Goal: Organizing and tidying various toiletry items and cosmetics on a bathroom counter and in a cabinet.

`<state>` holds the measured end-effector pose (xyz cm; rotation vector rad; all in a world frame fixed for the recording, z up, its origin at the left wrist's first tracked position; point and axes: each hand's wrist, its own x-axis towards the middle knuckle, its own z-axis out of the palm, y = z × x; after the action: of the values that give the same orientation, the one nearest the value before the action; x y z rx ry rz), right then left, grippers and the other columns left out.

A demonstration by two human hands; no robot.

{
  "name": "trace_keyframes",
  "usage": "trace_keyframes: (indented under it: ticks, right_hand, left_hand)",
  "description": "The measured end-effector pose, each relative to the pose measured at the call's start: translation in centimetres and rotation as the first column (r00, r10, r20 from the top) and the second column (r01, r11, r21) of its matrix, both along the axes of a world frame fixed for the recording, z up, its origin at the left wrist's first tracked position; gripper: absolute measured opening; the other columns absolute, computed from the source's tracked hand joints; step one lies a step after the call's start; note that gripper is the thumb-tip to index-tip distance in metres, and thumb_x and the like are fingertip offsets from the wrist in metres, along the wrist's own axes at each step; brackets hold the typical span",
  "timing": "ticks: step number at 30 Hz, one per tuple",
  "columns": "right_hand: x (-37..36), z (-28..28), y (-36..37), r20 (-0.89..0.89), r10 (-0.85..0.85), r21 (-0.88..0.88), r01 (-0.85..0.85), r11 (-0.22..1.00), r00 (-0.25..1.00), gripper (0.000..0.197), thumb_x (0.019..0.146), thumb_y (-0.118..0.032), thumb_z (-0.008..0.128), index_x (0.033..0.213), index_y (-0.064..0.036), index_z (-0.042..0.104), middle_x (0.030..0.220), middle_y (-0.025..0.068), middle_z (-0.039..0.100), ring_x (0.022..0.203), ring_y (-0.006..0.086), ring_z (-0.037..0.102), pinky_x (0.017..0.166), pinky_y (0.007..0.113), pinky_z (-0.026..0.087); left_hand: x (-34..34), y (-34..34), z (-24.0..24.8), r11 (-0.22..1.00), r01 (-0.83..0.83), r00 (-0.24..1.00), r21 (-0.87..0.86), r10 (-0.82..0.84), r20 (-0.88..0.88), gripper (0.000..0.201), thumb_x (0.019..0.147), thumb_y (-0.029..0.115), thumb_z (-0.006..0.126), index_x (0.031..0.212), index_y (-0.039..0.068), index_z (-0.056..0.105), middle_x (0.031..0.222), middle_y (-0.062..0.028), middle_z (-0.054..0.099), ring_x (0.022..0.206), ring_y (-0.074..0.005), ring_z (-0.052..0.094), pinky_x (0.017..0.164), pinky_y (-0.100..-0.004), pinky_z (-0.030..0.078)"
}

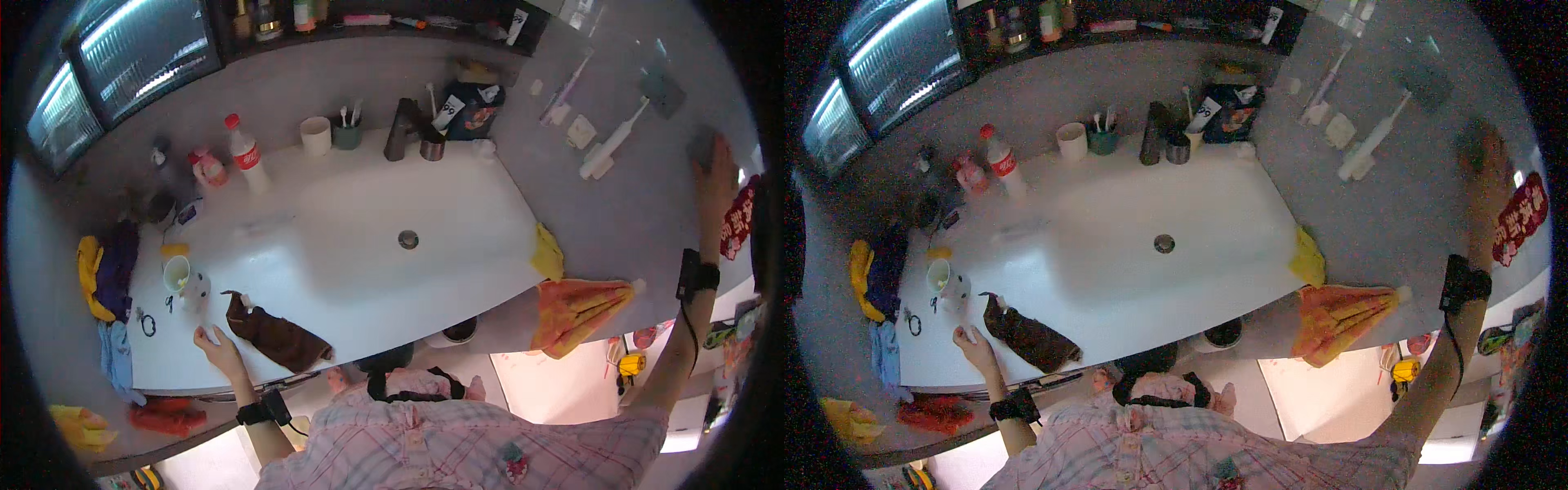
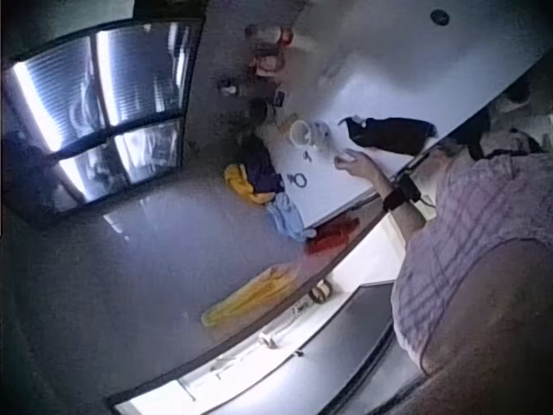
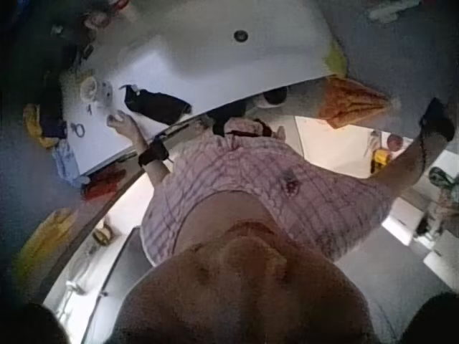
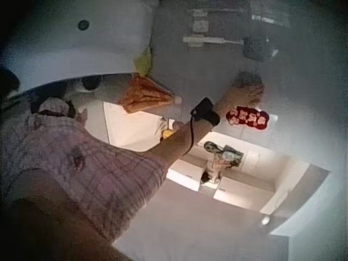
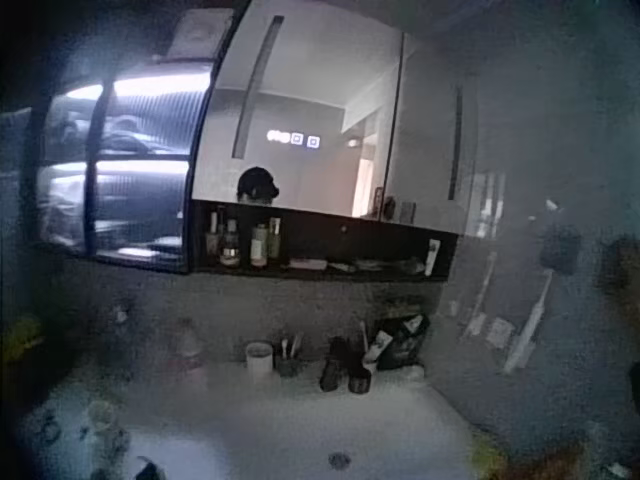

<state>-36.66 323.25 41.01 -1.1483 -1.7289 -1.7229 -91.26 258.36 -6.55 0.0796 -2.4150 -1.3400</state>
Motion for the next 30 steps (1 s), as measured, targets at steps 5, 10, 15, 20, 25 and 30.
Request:
trace_keyframes:
  ticks: [5, 10, 15, 20, 25, 30]
  right_hand:
    - [-2.9, -0.3, -2.6, 0.005, -0.066, 0.064, 0.065, 0.996, 0.998, 0.064, 0.088, -0.036, 0.061, 0.142, -0.0106, 0.038, 0.144, 0.0090, 0.041, 0.133, 0.0278, 0.039, 0.108, 0.044, 0.031]
    - [-7.1, -2.0, -3.6, -0.033, 0.315, 0.064, -0.313, 0.948, 0.948, 0.058, 0.089, -0.030, 0.062, 0.139, -0.0076, 0.042, 0.137, 0.0146, 0.047, 0.130, 0.0317, 0.041, 0.107, 0.044, 0.032]
    - [-25.0, -21.9, -15.8, -0.570, 0.599, -0.570, -0.796, 0.205, 0.563, 0.051, 0.083, -0.006, 0.066, 0.131, -0.0047, 0.050, 0.137, 0.0165, 0.048, 0.131, 0.0317, 0.040, 0.109, 0.042, 0.031]
    - [-37.5, -39.6, -31.0, -0.783, 0.461, -0.621, -0.501, -0.603, 0.417, 0.052, 0.083, -0.023, 0.070, 0.129, -0.0047, 0.052, 0.141, 0.0243, 0.040, 0.133, 0.0398, 0.036, 0.109, 0.048, 0.031]
    - [-45.4, -40.8, -42.0, -0.864, 0.467, -0.502, -0.394, -0.770, 0.188, 0.056, 0.084, -0.029, 0.069, 0.130, -0.0038, 0.051, 0.139, 0.0259, 0.041, 0.130, 0.0430, 0.037, 0.108, 0.048, 0.030]
    - [-51.9, -42.1, -43.3, -0.892, 0.438, -0.446, -0.395, -0.803, 0.114, 0.058, 0.083, -0.026, 0.067, 0.131, -0.0003, 0.047, 0.140, 0.0253, 0.040, 0.129, 0.0421, 0.038, 0.107, 0.049, 0.030]
  left_hand:
    - [1.8, 0.2, -0.1, 1.000, 0.009, 0.999, 0.022, -0.008, -0.043, 0.040, 0.093, 0.012, 0.052, 0.127, -0.007, 0.041, 0.130, -0.0261, 0.047, 0.123, -0.0375, 0.047, 0.106, -0.0410, 0.035]
    - [2.8, 0.9, 1.0, 1.000, -0.016, 0.997, 0.018, 0.018, -0.073, 0.037, 0.093, 0.009, 0.051, 0.125, -0.007, 0.042, 0.129, -0.0261, 0.049, 0.121, -0.0371, 0.048, 0.105, -0.0406, 0.035]
    - [1.4, 0.4, 0.7, 0.998, -0.061, 0.988, -0.005, 0.059, -0.141, 0.033, 0.091, 0.004, 0.050, 0.121, -0.006, 0.046, 0.122, -0.0254, 0.054, 0.117, -0.0367, 0.051, 0.102, -0.0402, 0.038]
    - [1.5, 1.5, 1.2, 0.998, -0.056, 0.988, -0.033, 0.051, -0.146, 0.030, 0.090, 0.004, 0.050, 0.119, -0.004, 0.050, 0.116, -0.0232, 0.057, 0.109, -0.0374, 0.055, 0.096, -0.0405, 0.041]
    - [1.9, 2.0, 1.5, 0.999, -0.035, 0.986, 0.005, 0.036, -0.165, 0.028, 0.092, 0.006, 0.048, 0.118, -0.004, 0.051, 0.115, -0.0218, 0.057, 0.109, -0.0359, 0.055, 0.095, -0.0403, 0.042]
    - [1.8, 1.0, 1.5, 0.999, -0.015, 0.989, 0.032, 0.020, -0.146, 0.030, 0.092, 0.011, 0.053, 0.117, -0.005, 0.050, 0.116, -0.0215, 0.056, 0.110, -0.0358, 0.054, 0.096, -0.0407, 0.041]
